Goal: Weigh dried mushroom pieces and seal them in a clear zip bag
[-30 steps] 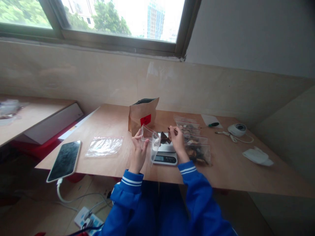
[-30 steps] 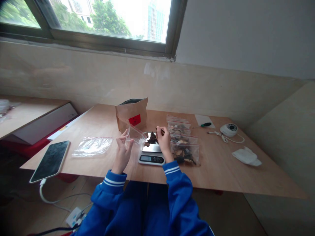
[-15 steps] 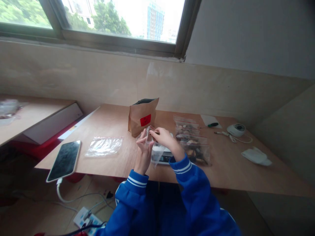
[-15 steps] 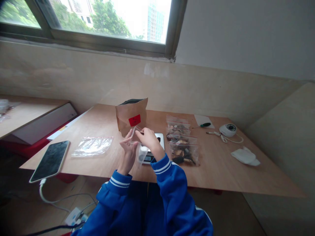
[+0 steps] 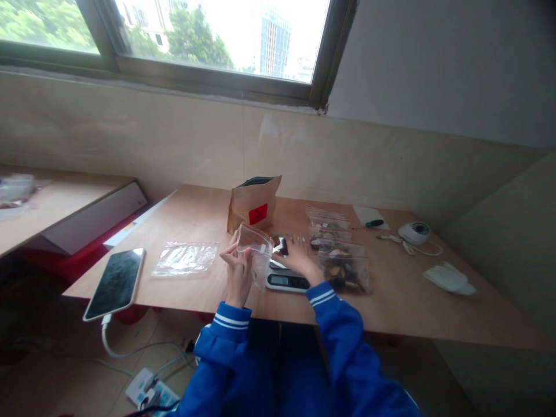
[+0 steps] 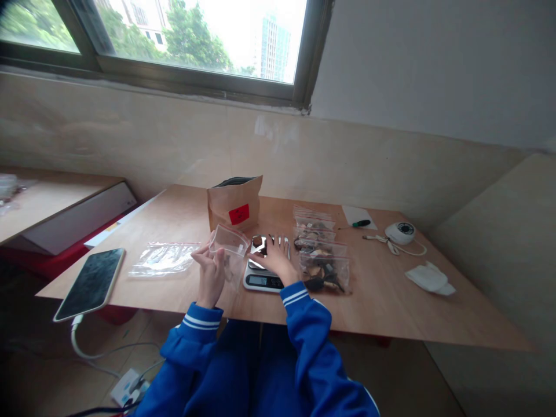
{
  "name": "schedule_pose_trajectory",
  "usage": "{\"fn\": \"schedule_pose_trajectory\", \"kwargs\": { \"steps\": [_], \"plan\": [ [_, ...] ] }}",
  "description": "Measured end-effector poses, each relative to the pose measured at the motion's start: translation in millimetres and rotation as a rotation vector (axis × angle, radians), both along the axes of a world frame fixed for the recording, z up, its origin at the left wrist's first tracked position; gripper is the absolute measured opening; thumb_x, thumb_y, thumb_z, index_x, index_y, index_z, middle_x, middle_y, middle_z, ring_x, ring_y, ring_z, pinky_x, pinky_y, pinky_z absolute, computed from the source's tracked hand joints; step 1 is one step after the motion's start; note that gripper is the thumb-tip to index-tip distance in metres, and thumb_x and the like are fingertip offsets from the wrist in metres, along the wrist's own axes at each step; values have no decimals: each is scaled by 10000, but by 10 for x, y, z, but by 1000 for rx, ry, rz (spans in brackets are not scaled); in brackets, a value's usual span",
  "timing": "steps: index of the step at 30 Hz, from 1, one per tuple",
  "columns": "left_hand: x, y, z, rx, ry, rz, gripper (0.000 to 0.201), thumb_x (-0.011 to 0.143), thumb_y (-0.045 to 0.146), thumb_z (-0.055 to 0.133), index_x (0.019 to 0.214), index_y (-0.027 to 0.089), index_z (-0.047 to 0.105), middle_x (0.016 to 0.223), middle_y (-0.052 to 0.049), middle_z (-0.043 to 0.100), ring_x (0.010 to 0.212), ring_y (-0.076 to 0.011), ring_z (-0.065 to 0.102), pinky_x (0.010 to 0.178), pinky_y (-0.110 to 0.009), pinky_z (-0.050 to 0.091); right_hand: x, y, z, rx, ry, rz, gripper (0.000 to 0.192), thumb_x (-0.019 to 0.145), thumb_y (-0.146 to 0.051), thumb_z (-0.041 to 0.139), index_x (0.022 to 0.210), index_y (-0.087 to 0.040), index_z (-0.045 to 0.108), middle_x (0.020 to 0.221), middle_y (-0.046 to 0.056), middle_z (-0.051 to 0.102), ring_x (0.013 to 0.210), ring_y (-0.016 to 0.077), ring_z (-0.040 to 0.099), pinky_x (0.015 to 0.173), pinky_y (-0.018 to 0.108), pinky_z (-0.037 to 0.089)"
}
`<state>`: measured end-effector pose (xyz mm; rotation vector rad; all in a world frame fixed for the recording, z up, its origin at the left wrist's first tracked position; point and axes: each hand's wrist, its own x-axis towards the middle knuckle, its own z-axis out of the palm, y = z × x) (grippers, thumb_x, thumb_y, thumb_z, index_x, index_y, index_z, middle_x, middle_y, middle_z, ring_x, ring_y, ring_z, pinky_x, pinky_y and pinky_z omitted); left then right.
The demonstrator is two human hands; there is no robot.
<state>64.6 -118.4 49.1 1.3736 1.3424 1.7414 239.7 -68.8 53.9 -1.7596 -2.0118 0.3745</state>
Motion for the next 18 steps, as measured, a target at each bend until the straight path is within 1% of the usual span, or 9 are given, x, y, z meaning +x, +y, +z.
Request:
{"fn": "schedule_pose_trajectory", "kwargs": {
  "steps": [1,2,5,8,11,15,18],
  "plan": [
    [-7,-6,2,-3,0,2,293,923,443,482,1021,236,301,1426,-214,434,1324,-231,470,1074,-494,405,-7,-6,-75,3,-54,-19,794,753,-580,672,1374,-127,474,1466,252,390,1378,418,308,1090,568,233],
    [-14,-13,5,-6,-3,2,290,923,442,481,1017,236,299,1416,-214,444,1323,-231,472,1076,-493,403,-8,-9,-130,24,-86,-24,759,781,-564,652,1371,-121,475,1447,254,412,1358,411,340,1083,558,248],
    [-32,-33,18,-23,-7,1,291,925,458,467,1008,239,294,1405,-215,454,1318,-230,477,1079,-489,399,45,-1,-196,102,-77,23,528,852,-462,601,1277,-151,561,1331,200,533,1251,341,464,1050,484,328],
    [-34,-46,21,-37,7,19,309,920,484,460,1008,237,297,1411,-217,446,1313,-231,483,1077,-474,401,134,3,-213,153,26,76,327,856,-357,613,1128,-177,641,1225,144,579,1162,278,515,1004,410,392],
    [-4,-59,10,-51,-6,18,335,905,505,479,1006,236,307,1396,-211,462,1301,-239,496,1059,-461,419,187,-21,-235,204,122,70,176,859,-283,599,987,-190,674,1133,114,574,1092,249,538,972,389,417],
    [63,-86,-9,-92,-13,4,341,903,506,478,1008,227,312,1356,-226,495,1275,-260,518,1038,-496,429,204,-48,-244,224,209,1,125,844,-216,565,903,-202,674,1037,96,568,1043,257,537,958,412,410],
    [106,-103,-1,-89,-14,-8,327,910,495,469,1013,227,312,1388,-236,467,1294,-264,499,1043,-521,420,229,-1,-226,236,428,-72,74,781,-236,614,829,-206,662,966,87,582,1004,268,538,957,437,400]
  ]
}}
